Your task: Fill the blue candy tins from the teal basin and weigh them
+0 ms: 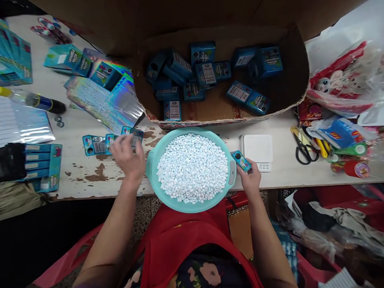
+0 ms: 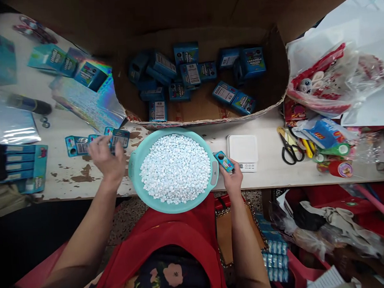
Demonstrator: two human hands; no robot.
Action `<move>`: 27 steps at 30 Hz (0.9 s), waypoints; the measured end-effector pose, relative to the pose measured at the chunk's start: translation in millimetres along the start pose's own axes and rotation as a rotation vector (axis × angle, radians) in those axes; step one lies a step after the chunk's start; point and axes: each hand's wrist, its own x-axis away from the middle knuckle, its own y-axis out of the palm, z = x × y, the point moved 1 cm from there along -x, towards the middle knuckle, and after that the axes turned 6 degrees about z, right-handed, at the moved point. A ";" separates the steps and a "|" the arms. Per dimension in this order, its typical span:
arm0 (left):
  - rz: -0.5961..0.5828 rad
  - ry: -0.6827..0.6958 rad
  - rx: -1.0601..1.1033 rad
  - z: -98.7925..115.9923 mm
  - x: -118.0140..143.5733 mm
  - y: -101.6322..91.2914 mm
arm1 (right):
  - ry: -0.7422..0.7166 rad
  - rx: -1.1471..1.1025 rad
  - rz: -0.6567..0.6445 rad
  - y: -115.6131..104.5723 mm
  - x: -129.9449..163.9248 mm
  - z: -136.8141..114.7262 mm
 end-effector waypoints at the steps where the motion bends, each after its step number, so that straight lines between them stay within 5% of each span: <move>1: -0.105 0.022 0.076 11.0 11.5 2.4 | 0.011 -0.020 0.050 -1.2 -1.0 -0.8; 4: -0.504 -0.022 0.314 38.7 43.5 21.7 | 0.007 -0.075 0.190 -19.2 -1.2 -12.4; 6: -0.586 -0.091 0.372 51.5 55.6 38.4 | -0.022 -0.106 0.260 -36.9 1.7 -24.6; 10: -0.613 -0.202 0.382 68.4 62.0 64.5 | -0.087 -0.128 0.238 -56.3 15.0 -50.1; 16: -0.729 -0.476 0.469 84.8 68.4 76.4 | -0.128 -0.140 0.004 -33.5 43.3 -87.8; 22: -0.939 -0.806 0.795 93.8 62.5 76.3 | -0.197 -0.028 -0.181 -19.7 60.7 -118.2; 27: -0.913 -0.952 0.980 109.3 57.3 52.6 | -0.371 0.136 -0.298 -17.1 69.3 -131.4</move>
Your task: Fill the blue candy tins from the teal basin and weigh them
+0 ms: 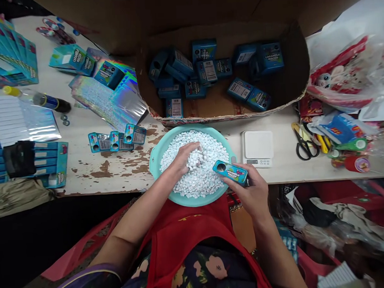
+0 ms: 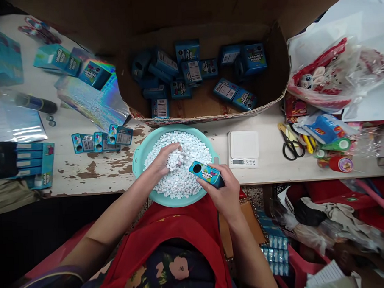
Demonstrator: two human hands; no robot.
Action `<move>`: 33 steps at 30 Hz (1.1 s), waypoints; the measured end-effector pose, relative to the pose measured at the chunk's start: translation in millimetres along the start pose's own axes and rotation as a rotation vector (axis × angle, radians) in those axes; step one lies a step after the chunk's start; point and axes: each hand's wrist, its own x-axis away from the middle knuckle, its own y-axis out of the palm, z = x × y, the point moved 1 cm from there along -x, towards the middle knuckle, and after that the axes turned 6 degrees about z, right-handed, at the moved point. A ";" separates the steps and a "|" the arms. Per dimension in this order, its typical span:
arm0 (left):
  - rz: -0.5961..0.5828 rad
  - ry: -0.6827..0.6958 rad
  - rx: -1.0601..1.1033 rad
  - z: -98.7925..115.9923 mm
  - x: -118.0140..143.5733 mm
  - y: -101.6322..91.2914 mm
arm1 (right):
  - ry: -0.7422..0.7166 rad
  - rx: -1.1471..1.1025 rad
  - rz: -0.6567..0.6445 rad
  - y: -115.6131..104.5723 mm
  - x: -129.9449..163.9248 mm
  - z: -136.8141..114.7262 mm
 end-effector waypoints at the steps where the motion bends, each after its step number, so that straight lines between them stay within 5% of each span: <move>1: -0.019 -0.008 0.046 3.7 8.8 3.2 | -0.041 0.027 -0.014 1.7 0.1 -2.1; 9: -0.105 0.263 0.239 20.8 65.8 31.0 | -0.287 0.161 -0.043 27.9 2.4 -20.9; 33: 0.004 0.585 0.122 29.0 77.3 35.3 | -0.238 0.018 -0.025 37.6 0.0 -27.4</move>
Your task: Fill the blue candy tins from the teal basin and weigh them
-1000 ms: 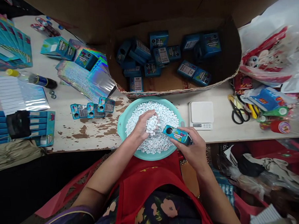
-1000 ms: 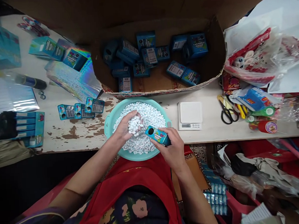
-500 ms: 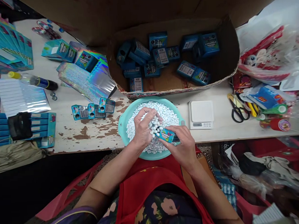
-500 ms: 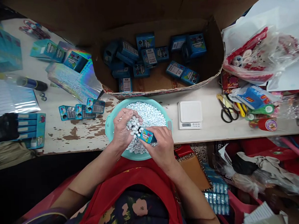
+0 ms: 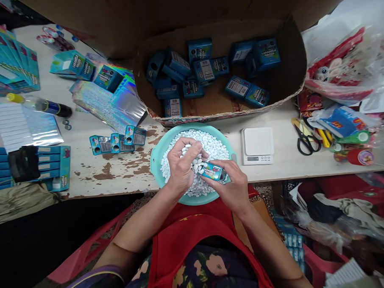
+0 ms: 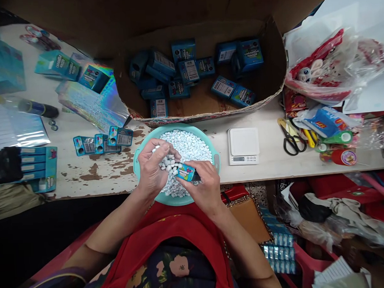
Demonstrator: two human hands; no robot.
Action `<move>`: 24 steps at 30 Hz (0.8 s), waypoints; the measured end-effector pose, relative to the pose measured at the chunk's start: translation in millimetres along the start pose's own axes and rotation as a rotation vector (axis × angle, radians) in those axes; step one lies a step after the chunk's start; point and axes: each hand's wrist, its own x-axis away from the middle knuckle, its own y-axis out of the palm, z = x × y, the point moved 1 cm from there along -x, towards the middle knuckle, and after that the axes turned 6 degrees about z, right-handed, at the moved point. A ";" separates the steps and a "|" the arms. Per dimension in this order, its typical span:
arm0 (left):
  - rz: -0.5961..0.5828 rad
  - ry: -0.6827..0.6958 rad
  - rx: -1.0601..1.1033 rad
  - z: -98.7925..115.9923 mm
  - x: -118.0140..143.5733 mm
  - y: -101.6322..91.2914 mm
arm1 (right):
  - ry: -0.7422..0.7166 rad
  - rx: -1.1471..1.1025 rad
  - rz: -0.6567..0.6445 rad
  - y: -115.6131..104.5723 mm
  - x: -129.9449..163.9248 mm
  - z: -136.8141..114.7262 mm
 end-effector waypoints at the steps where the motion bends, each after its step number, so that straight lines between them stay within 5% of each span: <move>1: -0.004 0.004 -0.009 1.0 0.1 0.7 | 0.007 -0.005 0.000 0.1 0.3 0.3; 24: 0.025 0.150 -0.146 -5.0 1.1 0.2 | 0.038 -0.005 0.038 4.3 -0.6 -2.2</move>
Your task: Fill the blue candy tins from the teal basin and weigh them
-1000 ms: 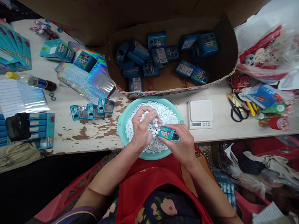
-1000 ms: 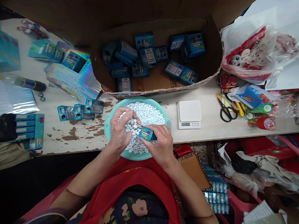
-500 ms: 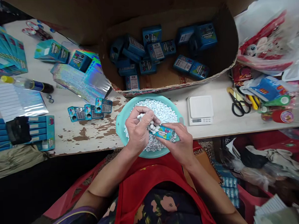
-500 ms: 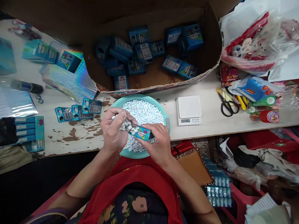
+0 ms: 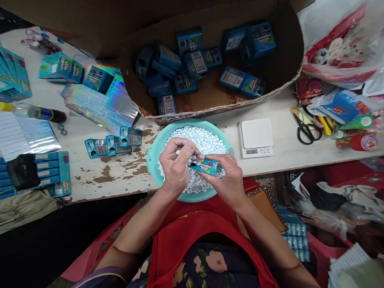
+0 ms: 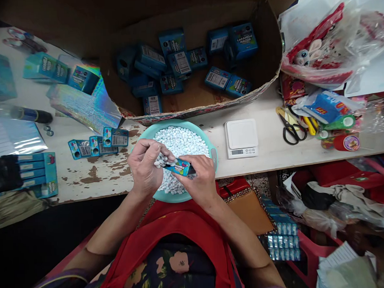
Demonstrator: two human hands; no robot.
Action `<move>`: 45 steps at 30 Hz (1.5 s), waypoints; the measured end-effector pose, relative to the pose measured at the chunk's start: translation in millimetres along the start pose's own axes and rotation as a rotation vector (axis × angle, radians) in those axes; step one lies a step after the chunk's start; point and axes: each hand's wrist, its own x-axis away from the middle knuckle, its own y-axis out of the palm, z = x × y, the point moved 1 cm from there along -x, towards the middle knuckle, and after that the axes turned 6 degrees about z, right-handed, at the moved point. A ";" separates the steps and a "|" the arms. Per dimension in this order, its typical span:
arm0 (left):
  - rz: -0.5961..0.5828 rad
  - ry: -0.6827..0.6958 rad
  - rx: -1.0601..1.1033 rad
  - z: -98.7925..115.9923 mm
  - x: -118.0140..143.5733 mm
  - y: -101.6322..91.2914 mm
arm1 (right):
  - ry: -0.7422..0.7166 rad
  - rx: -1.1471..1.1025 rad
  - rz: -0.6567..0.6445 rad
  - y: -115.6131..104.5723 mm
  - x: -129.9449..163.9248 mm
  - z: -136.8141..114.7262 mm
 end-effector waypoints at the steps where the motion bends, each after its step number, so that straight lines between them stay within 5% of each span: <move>1: 0.001 0.001 -0.008 0.2 0.1 0.1 | 0.002 0.000 0.000 0.0 -0.4 -0.4; 13: -0.133 0.011 -0.080 0.9 9.6 2.0 | 0.054 0.010 -0.019 -2.9 -1.3 -1.7; 19: -0.065 0.124 -0.062 -5.6 -12.5 -13.6 | 0.159 -0.221 -0.039 -20.5 12.5 14.5; 21: -0.100 0.145 -0.281 -26.7 -33.7 -20.4 | 0.200 -0.260 -0.018 -27.6 21.1 22.5; 25: -0.383 0.292 -0.899 -82.5 -62.9 -22.5 | 0.209 -0.223 0.018 -33.5 31.9 32.9; 30: -0.589 0.314 -1.169 -109.4 -47.2 -19.7 | 0.260 -0.173 0.055 -34.2 31.4 37.9; 36: -0.280 0.061 -0.812 -97.6 -29.8 -35.7 | 0.267 -0.126 0.071 -33.7 26.9 36.6; 40: -0.126 -0.249 -0.399 -67.0 -18.8 -34.7 | 0.229 -0.063 0.054 -32.8 23.4 28.9; 42: -0.100 -0.350 -0.113 -42.9 -10.3 -28.3 | 0.174 -0.036 0.046 -30.4 21.2 23.0; 45: -0.146 -0.296 0.124 -9.7 1.7 -16.9 | 0.085 -0.010 0.029 -22.5 18.4 12.8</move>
